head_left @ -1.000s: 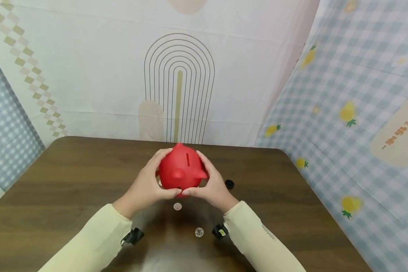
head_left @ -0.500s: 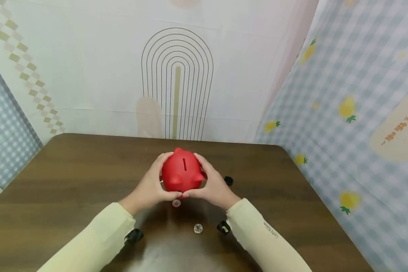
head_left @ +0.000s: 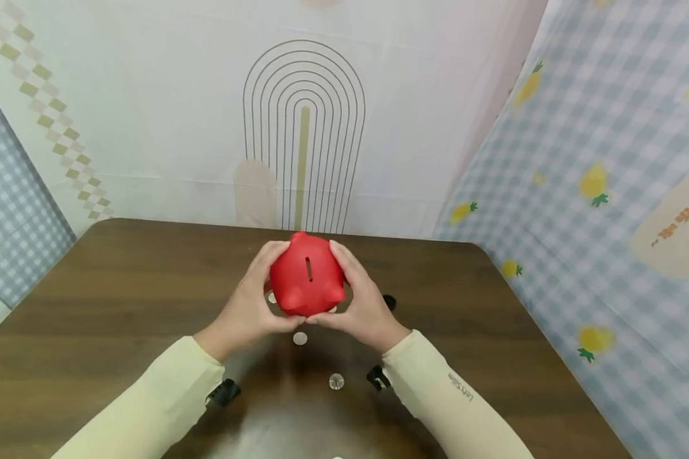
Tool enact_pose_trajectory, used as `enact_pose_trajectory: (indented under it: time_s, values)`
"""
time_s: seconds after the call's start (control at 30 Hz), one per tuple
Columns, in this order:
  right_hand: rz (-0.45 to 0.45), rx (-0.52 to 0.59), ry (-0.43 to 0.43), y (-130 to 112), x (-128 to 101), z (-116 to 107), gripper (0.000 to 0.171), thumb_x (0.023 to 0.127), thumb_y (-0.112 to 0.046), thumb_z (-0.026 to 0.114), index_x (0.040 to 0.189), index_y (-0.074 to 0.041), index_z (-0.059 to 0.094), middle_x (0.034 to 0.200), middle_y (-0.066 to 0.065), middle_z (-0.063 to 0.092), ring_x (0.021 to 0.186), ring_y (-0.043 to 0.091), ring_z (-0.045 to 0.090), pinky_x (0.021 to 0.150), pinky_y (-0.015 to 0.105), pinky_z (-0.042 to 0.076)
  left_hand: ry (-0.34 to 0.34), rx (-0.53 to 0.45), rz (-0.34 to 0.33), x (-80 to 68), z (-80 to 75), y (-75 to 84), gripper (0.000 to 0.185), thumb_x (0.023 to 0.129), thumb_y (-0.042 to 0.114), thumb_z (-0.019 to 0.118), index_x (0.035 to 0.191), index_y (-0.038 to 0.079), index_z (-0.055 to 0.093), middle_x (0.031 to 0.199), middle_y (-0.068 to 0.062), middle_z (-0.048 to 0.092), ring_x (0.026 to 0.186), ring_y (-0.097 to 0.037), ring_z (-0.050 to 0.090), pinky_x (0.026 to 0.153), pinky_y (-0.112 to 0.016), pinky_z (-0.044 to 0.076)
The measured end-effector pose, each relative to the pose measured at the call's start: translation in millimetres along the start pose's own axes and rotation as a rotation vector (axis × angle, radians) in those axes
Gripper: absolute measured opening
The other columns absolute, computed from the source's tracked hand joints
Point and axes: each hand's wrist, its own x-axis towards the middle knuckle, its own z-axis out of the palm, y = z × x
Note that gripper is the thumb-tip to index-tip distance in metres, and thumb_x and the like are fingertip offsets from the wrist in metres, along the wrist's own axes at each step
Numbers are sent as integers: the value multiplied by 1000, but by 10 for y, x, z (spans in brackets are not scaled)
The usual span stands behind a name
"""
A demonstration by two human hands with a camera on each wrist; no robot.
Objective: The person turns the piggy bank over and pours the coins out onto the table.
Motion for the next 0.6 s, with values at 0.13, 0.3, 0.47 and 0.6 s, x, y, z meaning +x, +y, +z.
enact_pose_trajectory:
  time_s: [0.13,0.3,0.47,0.6]
  values:
    - [98,19,-46,42,15,44,98,72,-19,86,151,-19,28,142,-3,44,121,19,50,87,33,54,-55,-35,-159,-28,3,-50,99,67,12,87,147,15,30,139,-6,40,119,-30,47,84,-43,56]
    - [80,38,-48,51,11,37,99,71,-22,86,151,-19,28,144,-2,41,123,20,49,89,34,54,-47,-59,-154,-37,-2,-51,100,65,11,88,147,14,30,140,-7,40,119,-32,47,83,-45,56]
    - [131,33,-54,89,20,42,98,71,-22,87,151,-18,29,142,-4,44,121,19,51,87,36,55,-78,8,-175,-5,-8,-71,101,64,14,88,147,13,30,140,-7,40,120,-31,47,84,-44,56]
    - [180,34,-49,110,14,38,98,70,-24,87,150,-20,30,137,-4,49,117,18,53,85,37,55,-104,4,-211,19,-6,-77,100,65,14,87,147,14,29,140,-8,40,120,-32,47,83,-43,56]
